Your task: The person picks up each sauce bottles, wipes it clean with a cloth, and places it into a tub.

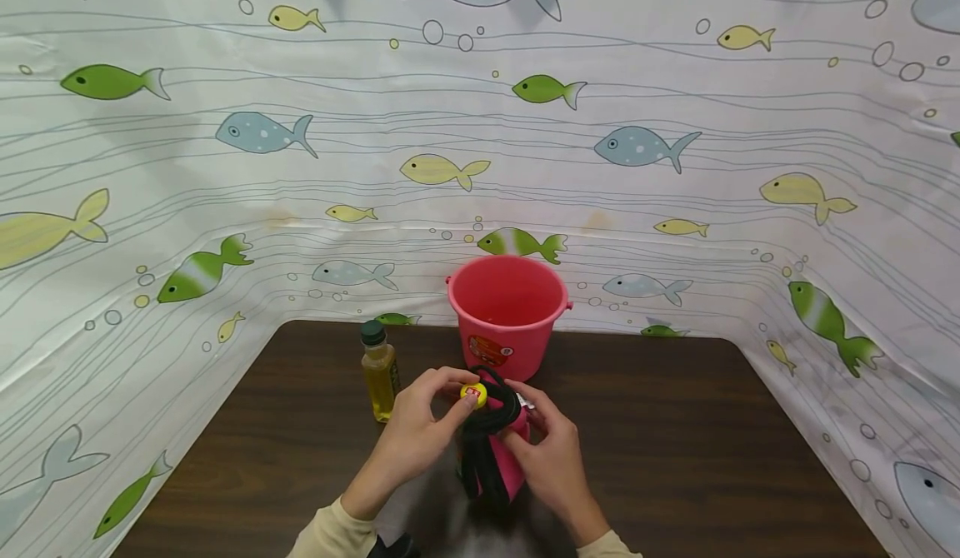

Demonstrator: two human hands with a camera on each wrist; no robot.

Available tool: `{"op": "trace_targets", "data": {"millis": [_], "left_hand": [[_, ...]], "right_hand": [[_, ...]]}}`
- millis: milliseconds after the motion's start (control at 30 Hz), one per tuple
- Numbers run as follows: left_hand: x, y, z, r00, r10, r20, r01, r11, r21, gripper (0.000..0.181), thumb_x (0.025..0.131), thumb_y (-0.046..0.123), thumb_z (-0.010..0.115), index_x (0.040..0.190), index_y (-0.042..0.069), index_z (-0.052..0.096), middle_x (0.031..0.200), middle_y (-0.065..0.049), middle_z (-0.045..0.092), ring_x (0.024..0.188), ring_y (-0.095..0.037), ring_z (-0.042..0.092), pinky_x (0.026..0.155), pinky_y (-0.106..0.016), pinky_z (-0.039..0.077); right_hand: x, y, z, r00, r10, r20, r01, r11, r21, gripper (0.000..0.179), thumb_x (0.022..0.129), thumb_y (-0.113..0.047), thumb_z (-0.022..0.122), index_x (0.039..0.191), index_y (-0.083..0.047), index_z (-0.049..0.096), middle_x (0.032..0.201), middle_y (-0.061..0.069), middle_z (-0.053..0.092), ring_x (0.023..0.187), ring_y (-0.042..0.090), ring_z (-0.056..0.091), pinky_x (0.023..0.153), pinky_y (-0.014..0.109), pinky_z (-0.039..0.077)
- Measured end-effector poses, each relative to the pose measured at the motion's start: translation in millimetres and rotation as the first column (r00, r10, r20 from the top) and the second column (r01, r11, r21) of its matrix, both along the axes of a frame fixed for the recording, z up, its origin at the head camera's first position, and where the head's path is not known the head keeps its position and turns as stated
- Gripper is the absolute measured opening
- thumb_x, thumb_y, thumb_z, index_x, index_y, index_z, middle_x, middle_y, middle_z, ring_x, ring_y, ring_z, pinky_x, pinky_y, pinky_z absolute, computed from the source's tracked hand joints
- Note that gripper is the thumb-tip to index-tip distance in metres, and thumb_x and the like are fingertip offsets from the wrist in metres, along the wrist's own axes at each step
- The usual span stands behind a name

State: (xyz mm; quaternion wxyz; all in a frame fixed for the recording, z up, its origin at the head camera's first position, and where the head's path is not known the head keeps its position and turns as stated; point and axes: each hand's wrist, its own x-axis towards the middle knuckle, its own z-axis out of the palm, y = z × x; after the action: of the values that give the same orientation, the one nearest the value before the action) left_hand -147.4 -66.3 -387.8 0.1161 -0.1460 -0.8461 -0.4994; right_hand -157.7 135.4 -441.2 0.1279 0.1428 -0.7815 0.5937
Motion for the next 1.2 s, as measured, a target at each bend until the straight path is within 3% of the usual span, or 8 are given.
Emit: {"op": "trace_targets", "data": {"millis": [100, 433, 700, 967, 1200], "left_hand": [[-0.6, 0.6, 0.6, 1.0, 0.019, 0.012, -0.019, 1.0, 0.004, 0.02, 0.1, 0.026, 0.073, 0.12, 0.021, 0.075, 0.106, 0.0, 0.07, 0.098, -0.017, 0.063, 0.079, -0.029, 0.049], [-1.8, 1.5, 0.8, 0.999, 0.033, 0.021, -0.033, 0.999, 0.015, 0.02, 0.099, 0.029, 0.074, 0.118, 0.021, 0.075, 0.105, -0.001, 0.071, 0.097, -0.017, 0.064, 0.073, -0.026, 0.05], [-1.8, 1.4, 1.4, 0.999, 0.034, 0.017, -0.034, 0.999, 0.01, 0.017, 0.098, 0.028, 0.075, 0.115, 0.024, 0.076, 0.105, 0.0, 0.07, 0.099, -0.018, 0.065, 0.078, -0.029, 0.051], [-1.7, 1.2, 2.0, 0.999, 0.026, 0.027, -0.026, 1.0, 0.004, 0.019, 0.099, 0.027, 0.074, 0.117, 0.024, 0.079, 0.102, 0.002, 0.067, 0.096, -0.021, 0.061, 0.078, -0.028, 0.049], [-2.3, 1.0, 2.5, 0.999, 0.023, 0.037, -0.023, 1.0, -0.007, 0.018, 0.099, 0.028, 0.074, 0.116, 0.026, 0.079, 0.103, 0.003, 0.068, 0.095, -0.013, 0.058, 0.078, -0.028, 0.049]], "right_hand": [[-0.4, -2, 0.0, 1.0, 0.012, 0.005, -0.012, 1.0, -0.002, 0.053, 0.09, -0.003, 0.082, 0.139, -0.017, 0.068, 0.133, 0.008, 0.073, 0.102, 0.007, 0.075, 0.095, 0.018, 0.056], [-1.3, -5, -0.8, 0.997, 0.059, 0.05, -0.059, 0.998, 0.006, 0.054, 0.091, -0.003, 0.08, 0.141, -0.017, 0.066, 0.137, 0.011, 0.07, 0.11, 0.005, 0.071, 0.088, 0.025, 0.06], [-1.3, -8, -3.7, 0.99, 0.132, 0.055, -0.134, 0.991, 0.022, 0.06, 0.092, -0.002, 0.078, 0.147, -0.019, 0.06, 0.138, 0.013, 0.068, 0.111, 0.009, 0.07, 0.091, 0.027, 0.061], [0.0, -11, -4.9, 0.987, 0.132, 0.087, -0.136, 0.99, 0.04, 0.066, 0.093, -0.004, 0.078, 0.152, -0.023, 0.057, 0.135, 0.016, 0.071, 0.108, 0.013, 0.072, 0.086, 0.031, 0.064], [0.0, -10, -9.7, 0.983, 0.11, 0.148, -0.127, 0.985, 0.115, 0.067, 0.093, -0.005, 0.078, 0.152, -0.025, 0.055, 0.136, 0.015, 0.072, 0.108, 0.022, 0.075, 0.088, 0.034, 0.065]]}}
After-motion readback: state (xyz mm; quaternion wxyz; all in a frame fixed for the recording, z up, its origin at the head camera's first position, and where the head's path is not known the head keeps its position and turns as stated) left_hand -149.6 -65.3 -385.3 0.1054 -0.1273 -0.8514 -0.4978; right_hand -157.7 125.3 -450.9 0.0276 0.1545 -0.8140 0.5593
